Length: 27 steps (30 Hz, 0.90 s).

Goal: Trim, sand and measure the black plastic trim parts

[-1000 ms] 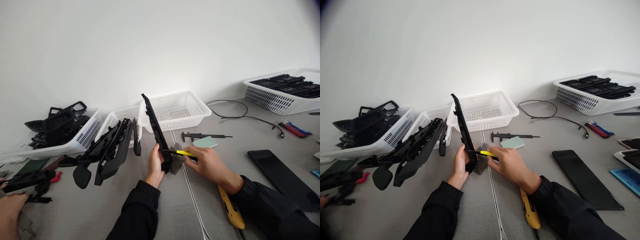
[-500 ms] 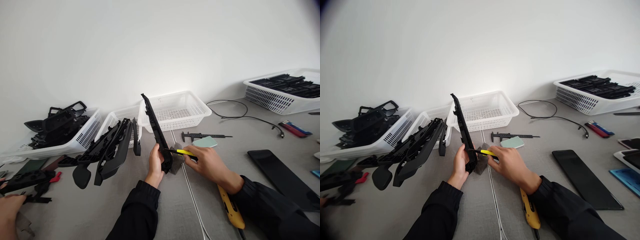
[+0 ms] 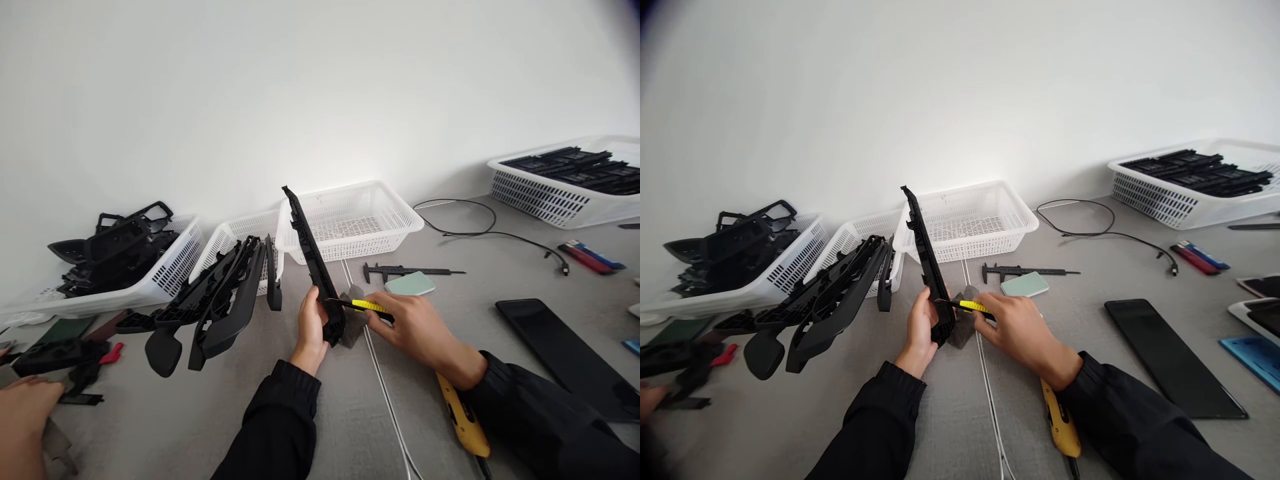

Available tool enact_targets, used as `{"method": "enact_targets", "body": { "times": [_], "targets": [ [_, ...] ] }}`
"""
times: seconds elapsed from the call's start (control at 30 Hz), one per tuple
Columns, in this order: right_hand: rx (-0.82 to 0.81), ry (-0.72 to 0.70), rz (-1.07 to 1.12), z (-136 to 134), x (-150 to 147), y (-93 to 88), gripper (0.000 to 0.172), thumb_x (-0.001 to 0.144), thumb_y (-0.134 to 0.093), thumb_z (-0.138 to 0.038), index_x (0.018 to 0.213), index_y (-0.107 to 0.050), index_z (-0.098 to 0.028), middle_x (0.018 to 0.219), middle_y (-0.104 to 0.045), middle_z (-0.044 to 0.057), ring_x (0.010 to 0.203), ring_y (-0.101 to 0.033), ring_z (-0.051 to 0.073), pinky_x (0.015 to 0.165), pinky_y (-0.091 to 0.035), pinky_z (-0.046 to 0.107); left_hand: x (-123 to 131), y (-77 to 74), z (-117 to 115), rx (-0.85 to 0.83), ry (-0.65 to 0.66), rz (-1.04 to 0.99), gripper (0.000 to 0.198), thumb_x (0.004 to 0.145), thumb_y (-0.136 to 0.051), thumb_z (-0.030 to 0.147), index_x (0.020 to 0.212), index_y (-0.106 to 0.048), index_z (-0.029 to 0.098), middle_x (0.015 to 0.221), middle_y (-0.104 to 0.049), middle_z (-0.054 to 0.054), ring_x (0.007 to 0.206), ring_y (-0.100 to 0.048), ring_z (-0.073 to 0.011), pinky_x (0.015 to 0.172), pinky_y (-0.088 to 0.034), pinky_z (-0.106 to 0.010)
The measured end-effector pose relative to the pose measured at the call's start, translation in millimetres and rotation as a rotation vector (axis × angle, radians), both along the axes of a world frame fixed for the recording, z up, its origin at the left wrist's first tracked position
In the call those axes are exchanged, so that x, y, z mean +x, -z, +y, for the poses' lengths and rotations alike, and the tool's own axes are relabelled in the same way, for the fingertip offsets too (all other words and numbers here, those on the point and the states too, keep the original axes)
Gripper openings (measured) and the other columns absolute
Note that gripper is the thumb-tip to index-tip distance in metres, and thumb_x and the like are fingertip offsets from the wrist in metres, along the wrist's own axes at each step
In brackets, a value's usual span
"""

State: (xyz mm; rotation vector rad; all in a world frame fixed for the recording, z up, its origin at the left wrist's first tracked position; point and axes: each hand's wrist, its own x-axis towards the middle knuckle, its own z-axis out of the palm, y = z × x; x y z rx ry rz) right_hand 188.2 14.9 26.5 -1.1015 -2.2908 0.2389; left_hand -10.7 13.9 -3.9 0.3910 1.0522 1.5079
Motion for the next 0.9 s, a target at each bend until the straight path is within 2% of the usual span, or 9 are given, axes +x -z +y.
{"method": "enact_targets", "body": {
  "times": [0.43,0.57,0.9],
  "targets": [
    [0.043,-0.008,0.02,-0.2,0.3,-0.2,0.012,0.097,-0.056,-0.022,0.093,-0.067,-0.022,0.074,-0.07,0.001,0.057,-0.06,0.016,0.058,-0.033,0.029,-0.7,4.3,1.6,0.016,-0.002,-0.008,0.042,0.078,-0.08,0.053,0.092,-0.072,0.013,0.083,-0.075,-0.007,0.085,-0.075,-0.025,0.072,-0.056,-0.03],
    [0.021,-0.05,-0.017,0.1,0.6,-1.3,0.012,0.097,-0.056,-0.023,0.094,-0.067,-0.022,0.073,-0.069,0.001,0.055,-0.058,0.016,0.056,-0.032,0.029,-0.8,5.5,2.4,0.021,-0.022,0.0,0.042,0.078,-0.08,0.052,0.093,-0.072,0.013,0.083,-0.076,-0.007,0.085,-0.075,-0.0247,0.074,-0.056,-0.03],
    [-0.028,-0.03,-0.017,5.7,6.8,-2.0,0.016,0.097,-0.056,-0.027,0.093,-0.07,-0.022,0.071,-0.07,0.002,0.057,-0.059,0.017,0.058,-0.035,0.029,-0.7,5.5,2.1,0.042,0.001,-0.019,0.043,0.078,-0.081,0.053,0.093,-0.072,0.013,0.083,-0.075,-0.008,0.085,-0.075,-0.0256,0.073,-0.057,-0.031]
  ]
}}
